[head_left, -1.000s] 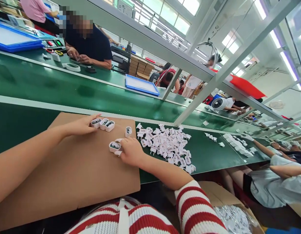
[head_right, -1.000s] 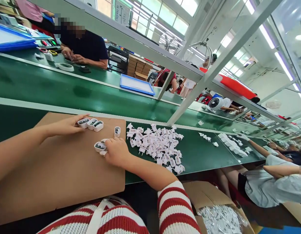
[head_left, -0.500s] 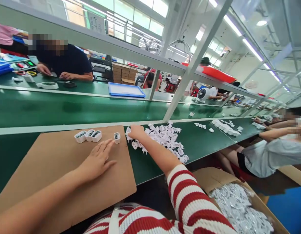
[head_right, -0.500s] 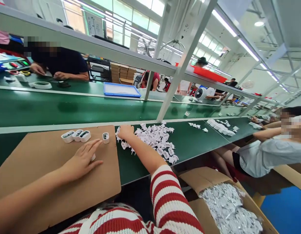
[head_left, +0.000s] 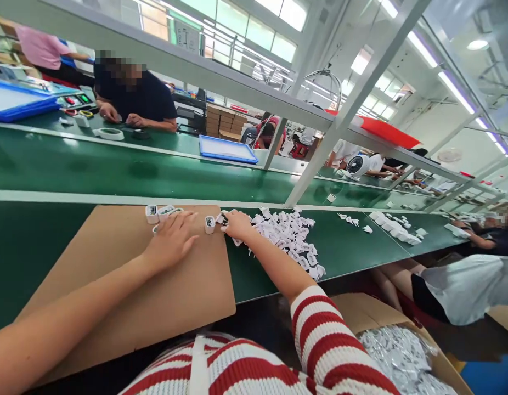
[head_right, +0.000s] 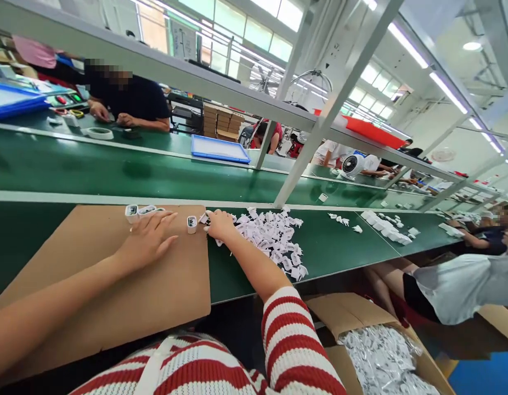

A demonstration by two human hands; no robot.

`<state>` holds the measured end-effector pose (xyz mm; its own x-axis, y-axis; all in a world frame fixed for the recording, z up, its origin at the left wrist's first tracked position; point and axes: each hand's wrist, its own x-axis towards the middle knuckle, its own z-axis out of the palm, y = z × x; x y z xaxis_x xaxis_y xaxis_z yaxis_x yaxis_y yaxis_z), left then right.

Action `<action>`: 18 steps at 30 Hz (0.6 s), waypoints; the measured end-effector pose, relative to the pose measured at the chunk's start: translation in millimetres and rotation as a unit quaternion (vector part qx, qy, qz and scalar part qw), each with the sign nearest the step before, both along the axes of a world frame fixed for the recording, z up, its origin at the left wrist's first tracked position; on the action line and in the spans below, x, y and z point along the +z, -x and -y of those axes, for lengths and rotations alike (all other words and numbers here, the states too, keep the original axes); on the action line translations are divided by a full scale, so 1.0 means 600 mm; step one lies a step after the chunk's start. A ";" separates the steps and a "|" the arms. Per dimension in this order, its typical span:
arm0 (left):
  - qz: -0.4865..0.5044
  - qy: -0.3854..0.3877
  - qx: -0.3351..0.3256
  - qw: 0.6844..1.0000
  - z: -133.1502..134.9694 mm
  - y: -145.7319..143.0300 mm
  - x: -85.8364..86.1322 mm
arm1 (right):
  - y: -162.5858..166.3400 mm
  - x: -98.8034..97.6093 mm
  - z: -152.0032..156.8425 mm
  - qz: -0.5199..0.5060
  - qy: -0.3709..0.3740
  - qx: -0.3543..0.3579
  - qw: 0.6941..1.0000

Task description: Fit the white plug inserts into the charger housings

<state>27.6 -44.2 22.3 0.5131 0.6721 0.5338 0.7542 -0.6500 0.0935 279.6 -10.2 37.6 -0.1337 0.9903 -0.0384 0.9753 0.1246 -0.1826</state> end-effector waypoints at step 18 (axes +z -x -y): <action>0.202 0.294 0.012 0.934 -0.007 -0.037 -0.038 | 0.025 -0.008 0.005 -0.185 -0.046 0.017 0.981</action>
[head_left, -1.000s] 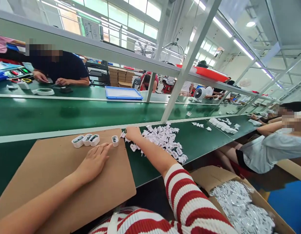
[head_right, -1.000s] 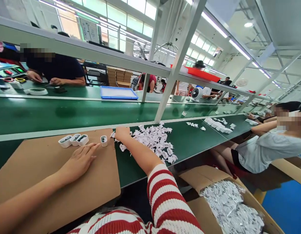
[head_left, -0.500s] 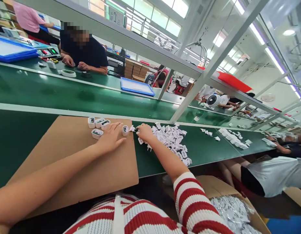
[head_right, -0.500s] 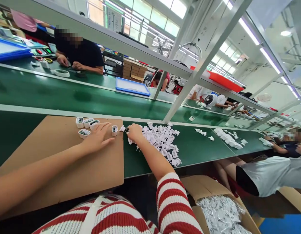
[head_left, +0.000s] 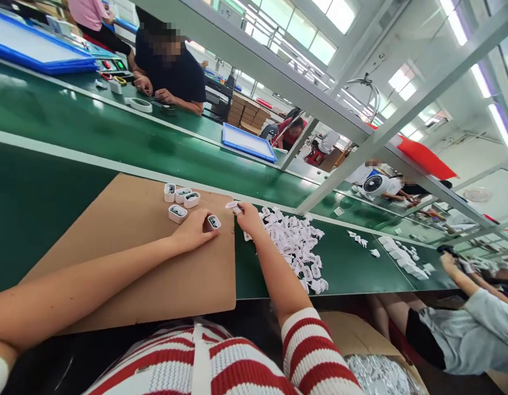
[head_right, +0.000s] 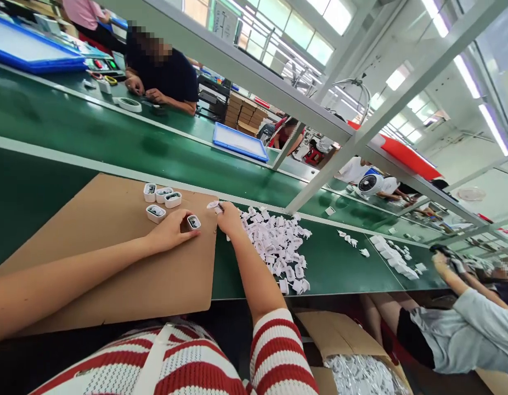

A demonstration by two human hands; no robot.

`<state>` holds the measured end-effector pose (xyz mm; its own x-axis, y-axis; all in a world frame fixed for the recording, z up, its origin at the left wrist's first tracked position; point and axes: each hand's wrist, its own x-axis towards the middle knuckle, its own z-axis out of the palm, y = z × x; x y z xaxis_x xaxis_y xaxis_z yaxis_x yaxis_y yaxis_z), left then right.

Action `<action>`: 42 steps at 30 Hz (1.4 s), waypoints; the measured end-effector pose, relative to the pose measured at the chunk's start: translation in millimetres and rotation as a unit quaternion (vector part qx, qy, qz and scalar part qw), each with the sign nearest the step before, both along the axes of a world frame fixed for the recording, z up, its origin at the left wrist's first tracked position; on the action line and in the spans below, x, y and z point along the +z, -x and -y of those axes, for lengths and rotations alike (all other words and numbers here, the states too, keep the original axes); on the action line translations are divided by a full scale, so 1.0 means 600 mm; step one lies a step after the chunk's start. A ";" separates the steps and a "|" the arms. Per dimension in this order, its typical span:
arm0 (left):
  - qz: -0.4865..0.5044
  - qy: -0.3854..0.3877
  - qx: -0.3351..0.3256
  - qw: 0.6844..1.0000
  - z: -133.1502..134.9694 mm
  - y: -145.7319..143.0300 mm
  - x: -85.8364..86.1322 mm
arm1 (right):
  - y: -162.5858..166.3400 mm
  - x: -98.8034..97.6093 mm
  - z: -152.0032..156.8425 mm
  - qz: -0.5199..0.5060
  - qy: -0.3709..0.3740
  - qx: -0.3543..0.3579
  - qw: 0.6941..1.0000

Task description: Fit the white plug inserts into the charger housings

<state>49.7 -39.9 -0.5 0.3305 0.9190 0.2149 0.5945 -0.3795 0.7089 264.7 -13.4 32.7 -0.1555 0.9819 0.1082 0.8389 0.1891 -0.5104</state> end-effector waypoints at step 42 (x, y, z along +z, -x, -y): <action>0.108 0.081 -0.073 0.988 -0.009 0.024 -0.022 | 0.074 0.009 0.076 0.070 -0.097 0.132 0.984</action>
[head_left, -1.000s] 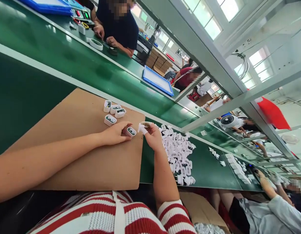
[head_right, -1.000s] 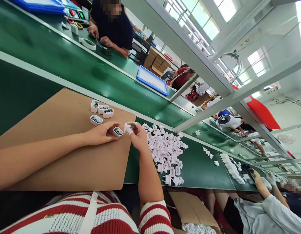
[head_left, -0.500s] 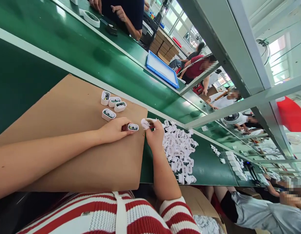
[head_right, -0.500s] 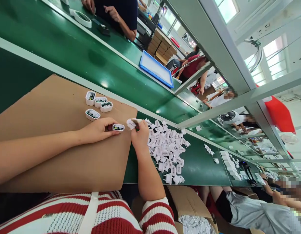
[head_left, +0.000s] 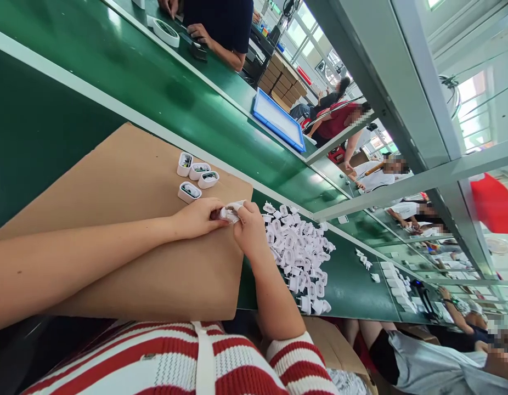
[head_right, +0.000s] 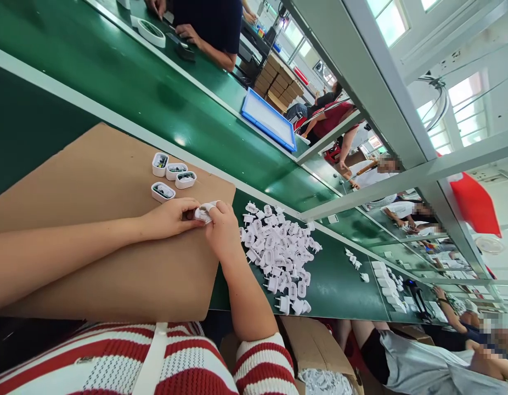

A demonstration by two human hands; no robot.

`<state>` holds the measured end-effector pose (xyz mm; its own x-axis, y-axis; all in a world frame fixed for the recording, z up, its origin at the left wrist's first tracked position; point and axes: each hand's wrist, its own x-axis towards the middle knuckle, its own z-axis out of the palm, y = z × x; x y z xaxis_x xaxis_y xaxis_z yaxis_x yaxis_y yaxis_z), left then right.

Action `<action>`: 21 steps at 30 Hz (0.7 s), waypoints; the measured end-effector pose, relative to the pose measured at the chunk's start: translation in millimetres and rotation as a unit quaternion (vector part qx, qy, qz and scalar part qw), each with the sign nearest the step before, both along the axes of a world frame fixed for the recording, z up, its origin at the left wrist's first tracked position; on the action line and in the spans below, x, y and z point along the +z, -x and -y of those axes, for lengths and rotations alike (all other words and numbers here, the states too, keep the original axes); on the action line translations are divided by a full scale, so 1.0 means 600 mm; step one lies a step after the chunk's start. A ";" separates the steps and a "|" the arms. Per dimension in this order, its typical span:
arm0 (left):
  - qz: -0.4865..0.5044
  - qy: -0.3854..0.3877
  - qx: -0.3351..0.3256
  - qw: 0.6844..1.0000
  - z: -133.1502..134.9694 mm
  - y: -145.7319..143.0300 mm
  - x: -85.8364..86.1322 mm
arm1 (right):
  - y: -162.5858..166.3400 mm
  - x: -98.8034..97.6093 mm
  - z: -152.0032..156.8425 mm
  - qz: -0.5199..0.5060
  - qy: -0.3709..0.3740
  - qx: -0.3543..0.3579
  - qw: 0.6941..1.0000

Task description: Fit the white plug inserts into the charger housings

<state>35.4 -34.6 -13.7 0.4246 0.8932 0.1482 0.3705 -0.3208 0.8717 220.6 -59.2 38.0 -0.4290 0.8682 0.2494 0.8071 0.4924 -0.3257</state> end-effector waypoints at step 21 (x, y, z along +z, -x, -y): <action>-0.098 -0.016 -0.002 0.995 -0.005 0.003 0.030 | 0.014 0.018 -0.016 0.079 -0.004 -0.063 0.995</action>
<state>33.3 -31.4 4.5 0.4512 0.8878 0.0909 0.5319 -0.3493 0.7714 212.2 -49.5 48.7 -0.3513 0.9159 0.1942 0.9034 0.3861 -0.1866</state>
